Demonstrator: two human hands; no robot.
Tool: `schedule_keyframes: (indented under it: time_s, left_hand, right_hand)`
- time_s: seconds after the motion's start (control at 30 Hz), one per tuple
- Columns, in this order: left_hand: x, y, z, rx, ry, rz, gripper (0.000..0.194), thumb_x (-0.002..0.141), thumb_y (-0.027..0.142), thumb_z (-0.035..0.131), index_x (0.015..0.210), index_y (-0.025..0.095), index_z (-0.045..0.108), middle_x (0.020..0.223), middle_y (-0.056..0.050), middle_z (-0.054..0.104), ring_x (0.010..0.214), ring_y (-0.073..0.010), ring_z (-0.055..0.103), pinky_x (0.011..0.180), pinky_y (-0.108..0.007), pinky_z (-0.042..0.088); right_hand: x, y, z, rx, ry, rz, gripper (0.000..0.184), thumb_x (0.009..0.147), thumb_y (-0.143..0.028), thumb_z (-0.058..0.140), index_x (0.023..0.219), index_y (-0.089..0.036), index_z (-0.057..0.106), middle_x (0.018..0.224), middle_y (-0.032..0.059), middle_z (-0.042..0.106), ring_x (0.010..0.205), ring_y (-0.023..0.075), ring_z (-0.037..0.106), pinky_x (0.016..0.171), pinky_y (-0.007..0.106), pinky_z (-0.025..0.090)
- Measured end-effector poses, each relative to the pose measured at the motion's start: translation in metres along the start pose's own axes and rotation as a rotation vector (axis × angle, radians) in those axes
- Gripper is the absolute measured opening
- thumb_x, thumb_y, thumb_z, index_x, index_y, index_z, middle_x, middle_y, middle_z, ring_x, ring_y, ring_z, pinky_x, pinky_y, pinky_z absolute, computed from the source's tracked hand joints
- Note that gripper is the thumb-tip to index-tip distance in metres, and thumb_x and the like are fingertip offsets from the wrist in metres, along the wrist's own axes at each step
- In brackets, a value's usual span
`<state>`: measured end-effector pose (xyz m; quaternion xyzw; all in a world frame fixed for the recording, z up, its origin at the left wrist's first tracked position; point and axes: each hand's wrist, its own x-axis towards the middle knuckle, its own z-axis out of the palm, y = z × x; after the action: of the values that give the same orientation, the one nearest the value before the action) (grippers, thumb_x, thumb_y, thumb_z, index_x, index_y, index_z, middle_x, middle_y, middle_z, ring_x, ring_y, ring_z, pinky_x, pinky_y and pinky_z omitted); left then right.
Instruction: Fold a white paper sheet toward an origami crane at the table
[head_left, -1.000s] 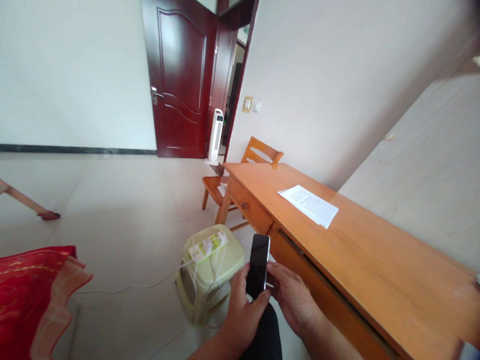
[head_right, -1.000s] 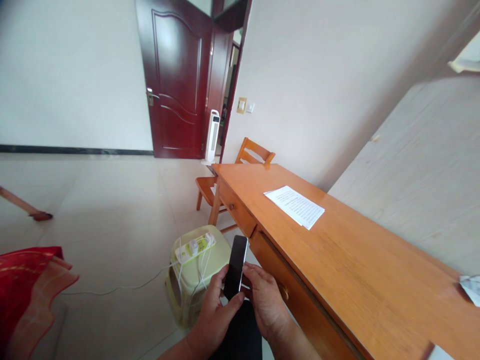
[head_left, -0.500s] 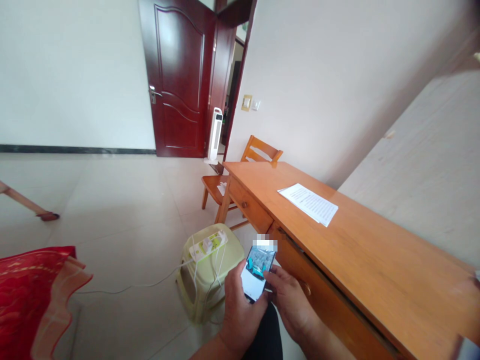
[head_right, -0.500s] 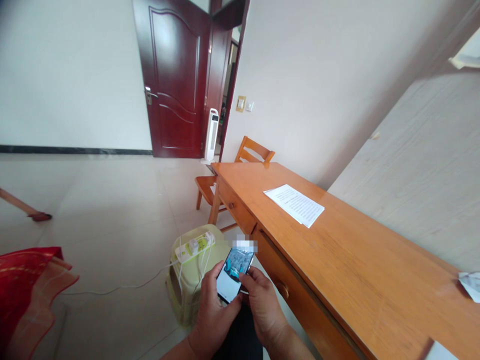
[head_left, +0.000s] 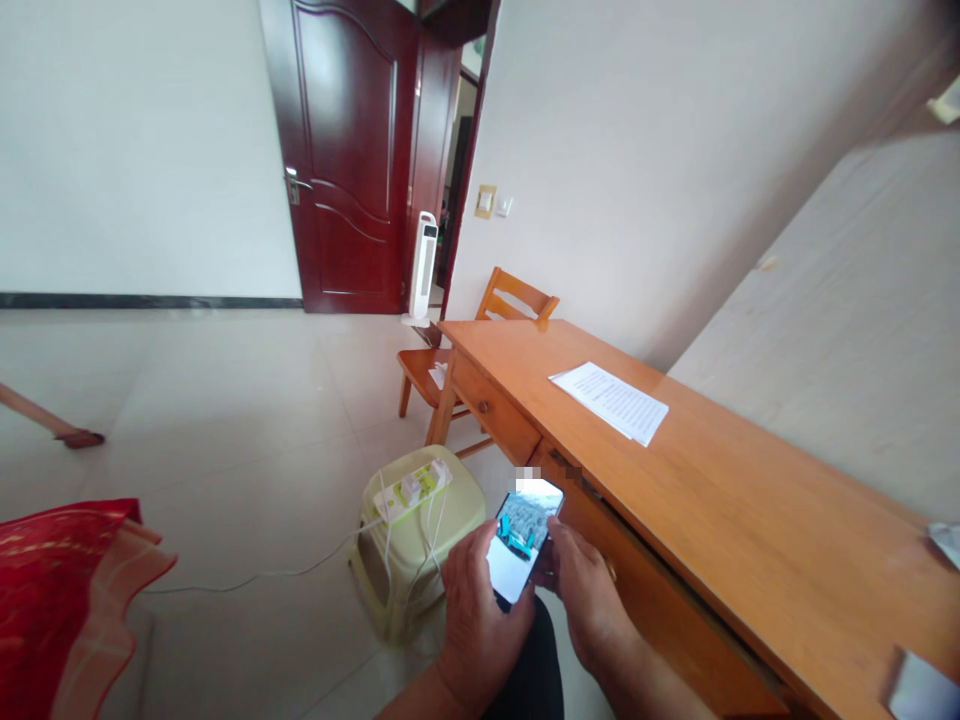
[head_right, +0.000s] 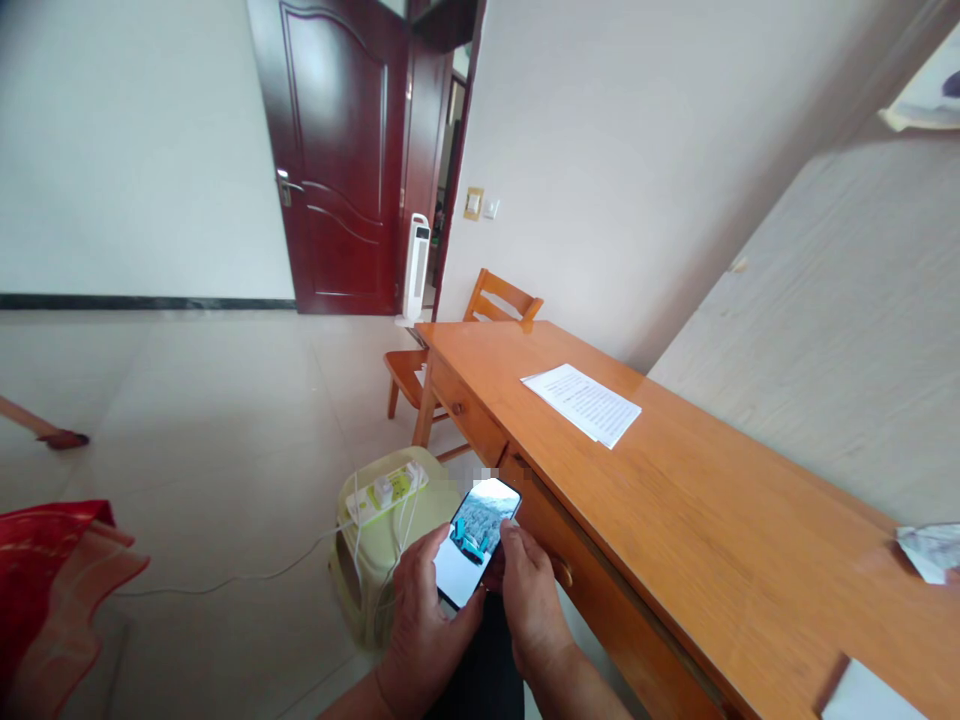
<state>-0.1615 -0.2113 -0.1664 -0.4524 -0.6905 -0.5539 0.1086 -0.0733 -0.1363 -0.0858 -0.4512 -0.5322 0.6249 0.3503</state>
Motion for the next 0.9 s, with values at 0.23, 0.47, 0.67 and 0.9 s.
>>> schedule_keyframes:
  time_s: [0.23,0.47,0.67,0.9]
  left_hand:
    - [-0.003,-0.003,0.002,-0.003,-0.013,-0.019,0.07,0.073,0.023,0.071,0.138,0.019,0.044,0.126,-0.014,0.06,0.118,-0.0305,0.056,0.101,-0.047,0.046]
    - [-0.003,-0.005,0.004,-0.01,-0.023,-0.037,0.069,0.073,0.023,0.072,0.137,0.019,0.045,0.126,-0.014,0.06,0.118,-0.0308,0.057,0.1,-0.047,0.047]
    - [-0.004,-0.005,0.003,-0.019,-0.024,-0.041,0.069,0.074,0.023,0.071,0.137,0.02,0.045,0.127,-0.014,0.059,0.118,-0.0308,0.056,0.1,-0.047,0.045]
    - [-0.005,-0.005,0.002,-0.05,-0.037,-0.049,0.067,0.077,0.022,0.07,0.138,0.02,0.043,0.129,-0.014,0.057,0.122,-0.0304,0.053,0.104,-0.048,0.042]
  right_hand:
    - [0.0,0.005,-0.003,0.047,-0.052,0.07,0.037,0.088,-0.054,0.056,0.089,-0.02,0.07,0.088,0.0078,0.075,0.076,0.0242,0.069,0.067,0.035,0.054]
    - [0.001,0.005,-0.005,0.061,-0.036,0.068,0.032,0.084,-0.052,0.063,0.089,-0.022,0.071,0.089,0.0068,0.074,0.077,0.0252,0.069,0.066,0.036,0.054]
    - [0.001,0.008,-0.005,0.055,-0.067,0.039,0.033,0.087,-0.051,0.06,0.097,-0.021,0.071,0.099,0.0073,0.074,0.085,0.0254,0.069,0.067,0.036,0.055]
    - [0.0,0.01,-0.005,0.068,-0.055,0.038,0.034,0.085,-0.052,0.063,0.098,-0.021,0.071,0.102,0.0079,0.075,0.087,0.0263,0.07,0.067,0.036,0.056]
